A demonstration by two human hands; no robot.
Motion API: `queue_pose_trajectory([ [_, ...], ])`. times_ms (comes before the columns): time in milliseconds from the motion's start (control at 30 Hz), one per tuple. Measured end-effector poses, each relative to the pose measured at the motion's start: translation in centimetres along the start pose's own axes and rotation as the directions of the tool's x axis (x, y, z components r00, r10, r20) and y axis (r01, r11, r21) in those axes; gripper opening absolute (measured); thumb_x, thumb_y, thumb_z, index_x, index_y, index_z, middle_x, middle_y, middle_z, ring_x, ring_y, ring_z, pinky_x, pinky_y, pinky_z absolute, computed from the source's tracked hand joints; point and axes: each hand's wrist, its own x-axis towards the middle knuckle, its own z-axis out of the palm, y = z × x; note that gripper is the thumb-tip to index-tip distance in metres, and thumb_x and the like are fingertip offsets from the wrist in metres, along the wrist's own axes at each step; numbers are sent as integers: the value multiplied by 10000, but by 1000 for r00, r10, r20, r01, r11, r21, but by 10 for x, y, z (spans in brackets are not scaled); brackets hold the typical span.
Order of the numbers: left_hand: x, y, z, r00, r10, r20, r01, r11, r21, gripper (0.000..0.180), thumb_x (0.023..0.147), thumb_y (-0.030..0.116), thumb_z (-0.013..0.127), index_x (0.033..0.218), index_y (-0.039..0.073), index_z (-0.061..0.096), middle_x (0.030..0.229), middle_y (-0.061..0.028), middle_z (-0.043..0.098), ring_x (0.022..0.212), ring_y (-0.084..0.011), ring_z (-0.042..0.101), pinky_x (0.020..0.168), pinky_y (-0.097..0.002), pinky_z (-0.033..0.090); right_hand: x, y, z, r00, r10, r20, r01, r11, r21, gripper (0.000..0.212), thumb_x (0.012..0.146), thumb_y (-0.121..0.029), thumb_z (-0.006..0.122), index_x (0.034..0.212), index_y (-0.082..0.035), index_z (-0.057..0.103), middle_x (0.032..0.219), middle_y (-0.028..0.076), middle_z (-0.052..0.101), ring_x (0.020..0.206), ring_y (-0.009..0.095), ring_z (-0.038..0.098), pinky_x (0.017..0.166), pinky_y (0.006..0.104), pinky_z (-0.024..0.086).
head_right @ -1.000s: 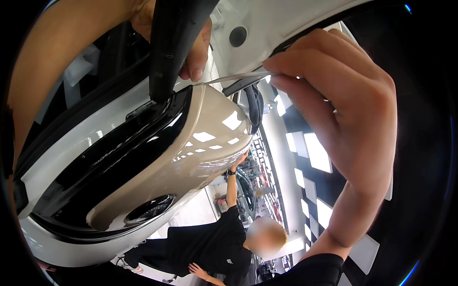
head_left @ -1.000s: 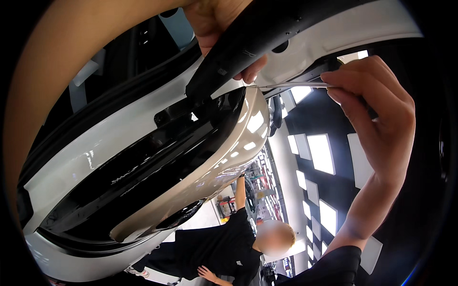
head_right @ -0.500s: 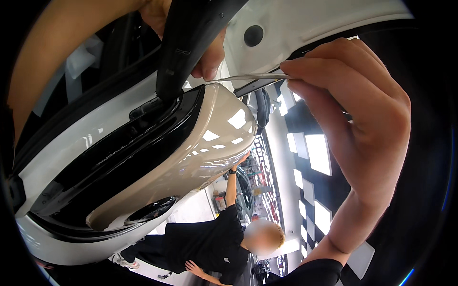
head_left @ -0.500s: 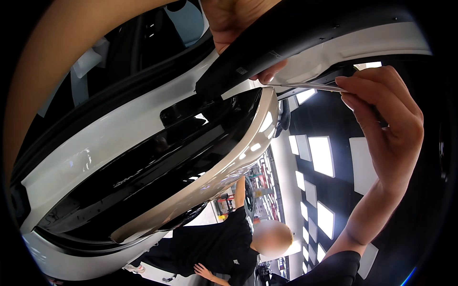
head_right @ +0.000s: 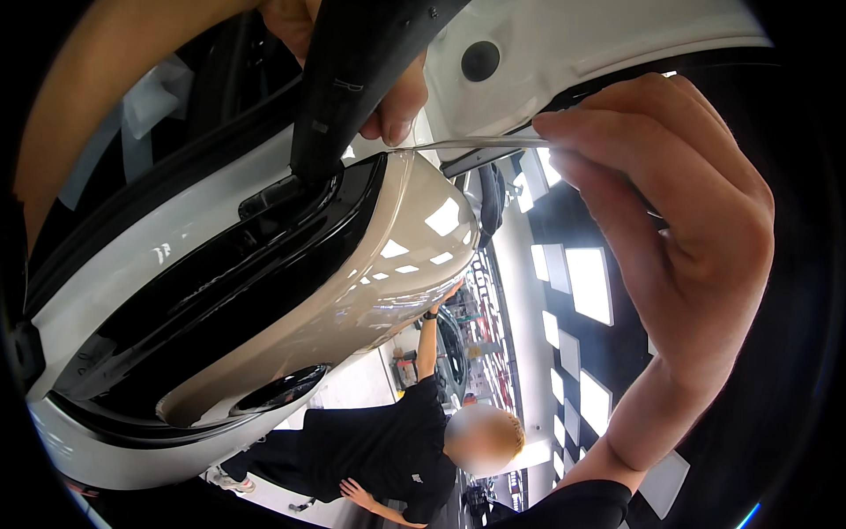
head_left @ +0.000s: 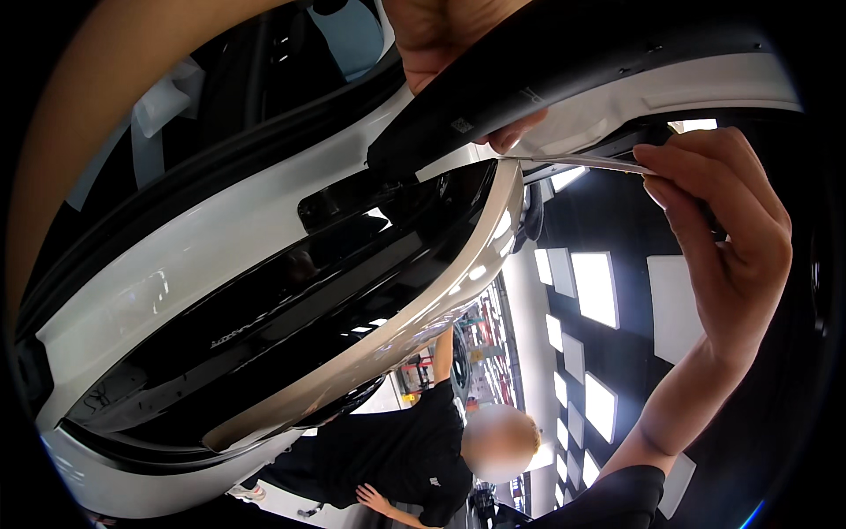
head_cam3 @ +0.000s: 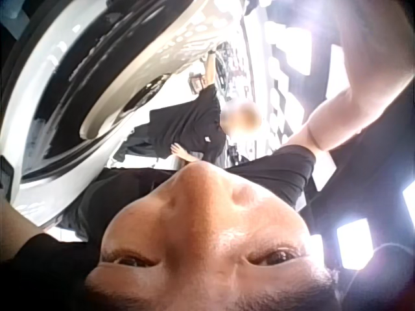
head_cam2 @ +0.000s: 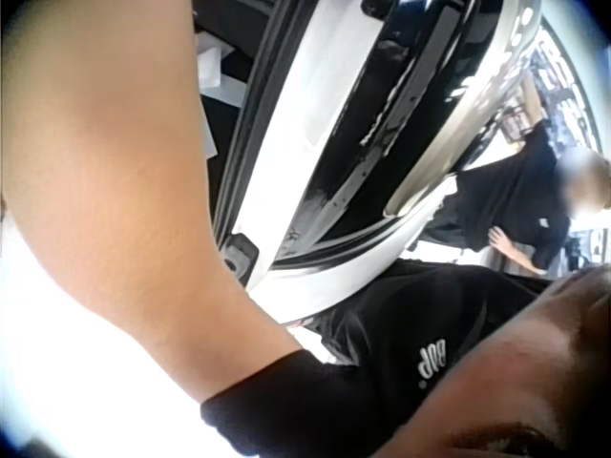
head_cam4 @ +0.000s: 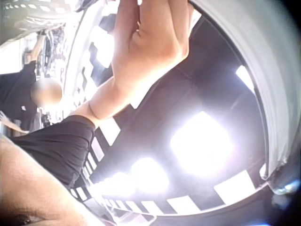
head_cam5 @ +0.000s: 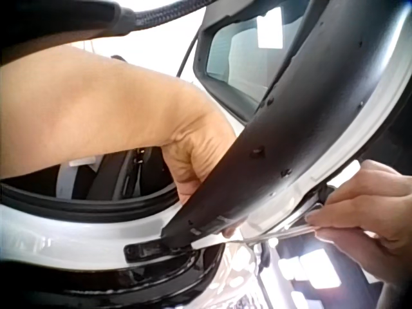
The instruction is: The person applies a protective film to the rear spoiler of a white car. They spray the surface with liquid, smooth the film with a squeegee, and use a heat gun to conform the material to the curved edges. The person also uses a plastic card to tuck the film into the trim gaps.
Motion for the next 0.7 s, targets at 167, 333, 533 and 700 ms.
queue_pose_trajectory([
  [167,2,0,0,1000,6,3,-6,1000,-5,170,891,148,761,1001,24,726,919,-59,724,780,-98,700,647,-195,587,-1,2,1,1000,4,7,-4,1000,5,221,810,122,705,998,18,755,927,117,670,795,164,654,615,231,472],
  [333,2,2,0,1000,11,3,-11,1000,-5,174,889,148,763,1006,25,726,927,-60,724,788,-99,699,653,-197,587,-4,3,-1,1000,12,1,-12,1000,10,224,809,123,706,999,15,756,931,117,670,799,165,654,619,229,472],
  [533,4,0,-1,1000,25,12,-25,1000,-9,179,887,148,765,1013,26,726,936,-60,724,798,-101,699,659,-199,587,-2,5,0,999,-34,20,34,999,-19,228,809,121,708,1005,14,758,930,117,671,795,165,656,611,228,472],
  [700,1,4,0,1000,11,11,-11,1000,-3,184,885,148,767,1018,28,727,944,-61,724,807,-102,698,664,-201,586,-4,2,0,1000,-14,-3,14,1000,-13,219,814,112,711,1000,11,764,922,112,672,775,163,654,600,225,473],
])
